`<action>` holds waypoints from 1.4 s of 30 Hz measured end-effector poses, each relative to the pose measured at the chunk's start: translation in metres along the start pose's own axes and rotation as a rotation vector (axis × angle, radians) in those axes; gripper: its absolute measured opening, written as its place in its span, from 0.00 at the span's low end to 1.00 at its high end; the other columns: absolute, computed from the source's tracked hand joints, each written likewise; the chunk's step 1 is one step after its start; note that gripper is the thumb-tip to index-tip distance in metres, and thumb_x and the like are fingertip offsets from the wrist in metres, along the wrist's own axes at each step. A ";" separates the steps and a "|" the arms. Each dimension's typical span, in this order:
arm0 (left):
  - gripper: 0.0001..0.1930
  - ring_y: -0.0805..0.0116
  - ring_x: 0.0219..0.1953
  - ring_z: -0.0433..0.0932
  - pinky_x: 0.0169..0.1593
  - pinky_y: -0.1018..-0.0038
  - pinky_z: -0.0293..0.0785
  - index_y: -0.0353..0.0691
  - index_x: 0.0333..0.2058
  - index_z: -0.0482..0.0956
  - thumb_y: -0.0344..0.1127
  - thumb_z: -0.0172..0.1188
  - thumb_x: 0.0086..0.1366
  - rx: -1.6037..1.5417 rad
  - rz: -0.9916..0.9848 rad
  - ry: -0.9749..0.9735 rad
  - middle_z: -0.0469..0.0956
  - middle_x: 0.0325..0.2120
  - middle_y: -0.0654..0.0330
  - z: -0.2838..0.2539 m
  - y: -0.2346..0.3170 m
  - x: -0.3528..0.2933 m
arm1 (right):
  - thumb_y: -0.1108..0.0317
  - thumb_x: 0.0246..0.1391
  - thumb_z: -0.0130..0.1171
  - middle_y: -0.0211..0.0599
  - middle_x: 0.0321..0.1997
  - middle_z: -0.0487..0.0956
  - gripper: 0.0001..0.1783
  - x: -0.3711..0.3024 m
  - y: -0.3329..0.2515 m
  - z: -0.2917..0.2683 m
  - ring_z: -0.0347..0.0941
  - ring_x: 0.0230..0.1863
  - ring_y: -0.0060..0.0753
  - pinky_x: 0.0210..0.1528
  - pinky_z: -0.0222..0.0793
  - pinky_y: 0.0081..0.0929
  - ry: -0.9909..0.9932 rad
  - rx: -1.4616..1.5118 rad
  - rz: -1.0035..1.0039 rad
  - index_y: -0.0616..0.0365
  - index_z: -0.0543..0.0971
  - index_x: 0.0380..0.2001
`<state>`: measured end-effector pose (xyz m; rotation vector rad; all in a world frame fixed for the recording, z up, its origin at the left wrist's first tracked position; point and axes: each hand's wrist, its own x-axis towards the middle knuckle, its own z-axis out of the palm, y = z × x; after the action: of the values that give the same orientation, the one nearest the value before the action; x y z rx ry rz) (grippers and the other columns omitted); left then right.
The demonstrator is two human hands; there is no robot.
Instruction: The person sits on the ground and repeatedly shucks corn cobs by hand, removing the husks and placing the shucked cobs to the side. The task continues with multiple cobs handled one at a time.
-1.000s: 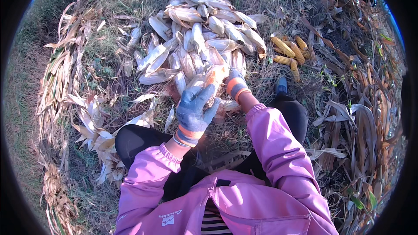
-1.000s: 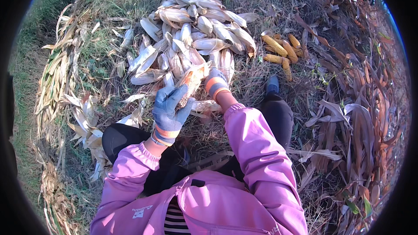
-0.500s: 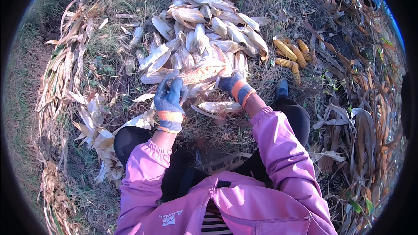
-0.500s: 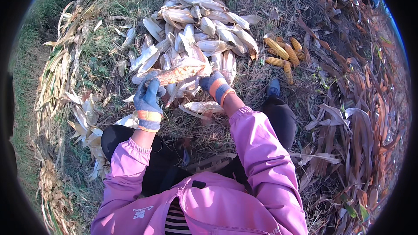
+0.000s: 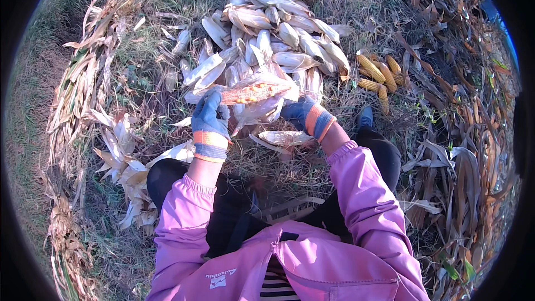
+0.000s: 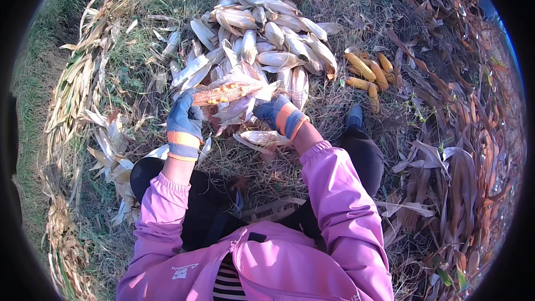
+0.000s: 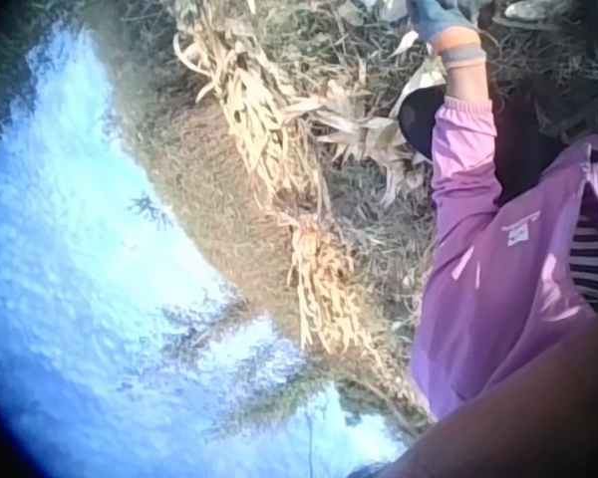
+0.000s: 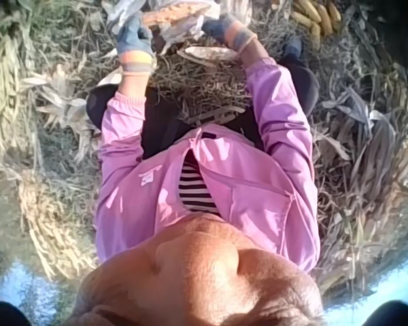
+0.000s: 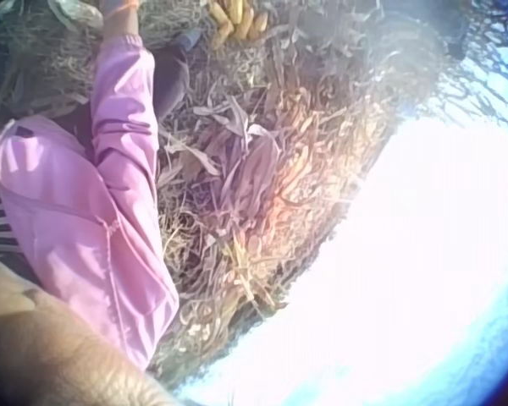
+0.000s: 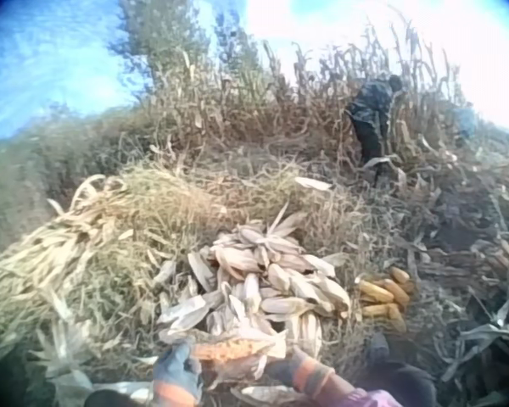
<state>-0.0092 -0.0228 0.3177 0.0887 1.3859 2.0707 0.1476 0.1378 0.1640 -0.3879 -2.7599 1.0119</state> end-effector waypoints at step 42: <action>0.08 0.83 0.17 0.62 0.20 0.87 0.64 0.38 0.30 0.73 0.36 0.59 0.62 -0.594 -0.002 -0.144 0.67 0.19 0.70 -0.045 0.085 0.021 | 0.67 0.43 0.67 0.42 0.56 0.67 0.45 0.052 -0.147 0.027 0.70 0.46 0.32 0.47 0.69 0.29 0.165 0.679 -0.019 0.49 0.56 0.64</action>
<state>-0.0828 -0.0685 0.3638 -0.0153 0.6468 2.3345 0.0646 0.0292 0.2441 -0.3117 -2.0973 1.7194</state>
